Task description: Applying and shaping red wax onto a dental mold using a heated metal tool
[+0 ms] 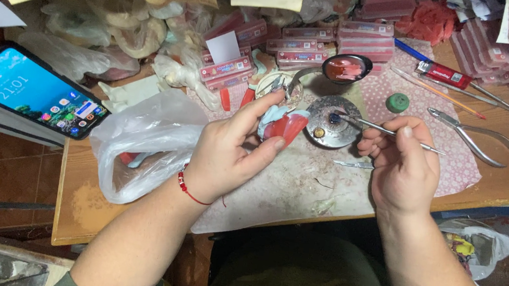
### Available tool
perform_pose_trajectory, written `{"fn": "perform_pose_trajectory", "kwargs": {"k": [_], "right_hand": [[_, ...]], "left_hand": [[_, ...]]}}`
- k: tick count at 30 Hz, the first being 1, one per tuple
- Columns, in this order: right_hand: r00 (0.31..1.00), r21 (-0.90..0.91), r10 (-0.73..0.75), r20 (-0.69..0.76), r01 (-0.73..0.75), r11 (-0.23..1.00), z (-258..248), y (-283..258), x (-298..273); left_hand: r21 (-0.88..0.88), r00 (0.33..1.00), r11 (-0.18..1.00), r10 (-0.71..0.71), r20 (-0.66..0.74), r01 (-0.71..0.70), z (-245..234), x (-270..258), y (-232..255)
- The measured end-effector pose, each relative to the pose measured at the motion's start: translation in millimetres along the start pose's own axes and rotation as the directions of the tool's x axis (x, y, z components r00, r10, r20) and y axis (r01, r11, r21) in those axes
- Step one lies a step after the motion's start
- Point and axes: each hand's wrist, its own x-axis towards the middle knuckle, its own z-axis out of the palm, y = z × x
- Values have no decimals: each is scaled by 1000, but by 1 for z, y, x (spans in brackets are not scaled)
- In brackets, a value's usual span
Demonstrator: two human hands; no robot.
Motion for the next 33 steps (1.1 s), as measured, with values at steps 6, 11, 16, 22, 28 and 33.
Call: {"fn": "perform_pose_trajectory", "kwargs": {"k": [6, 11, 16, 22, 28, 33], "right_hand": [[960, 90, -71, 270, 49, 995, 24, -17, -10], [923, 3, -2, 384, 1, 1000, 31, -19, -16], [934, -25, 11, 356, -2, 1000, 19, -9, -2], [946, -25, 23, 323, -16, 1000, 18, -5, 10], [926, 14, -42, 374, 40, 999, -6, -26, 3], [770, -732, -97, 630, 631, 256, -43, -62, -4]], "left_hand": [[19, 1000, 1000, -22, -8, 22, 3, -4, -6], [-13, 999, 999, -50, -6, 50, 3, -5, -6], [-24, 999, 999, -40, -10, 40, 4, -4, -5], [-21, 999, 999, -50, -15, 50, 3, -3, -3], [-27, 997, 997, -78, -11, 78, 2, -4, -2], [128, 987, 983, -143, 78, 132, -3, -3, 6]]}}
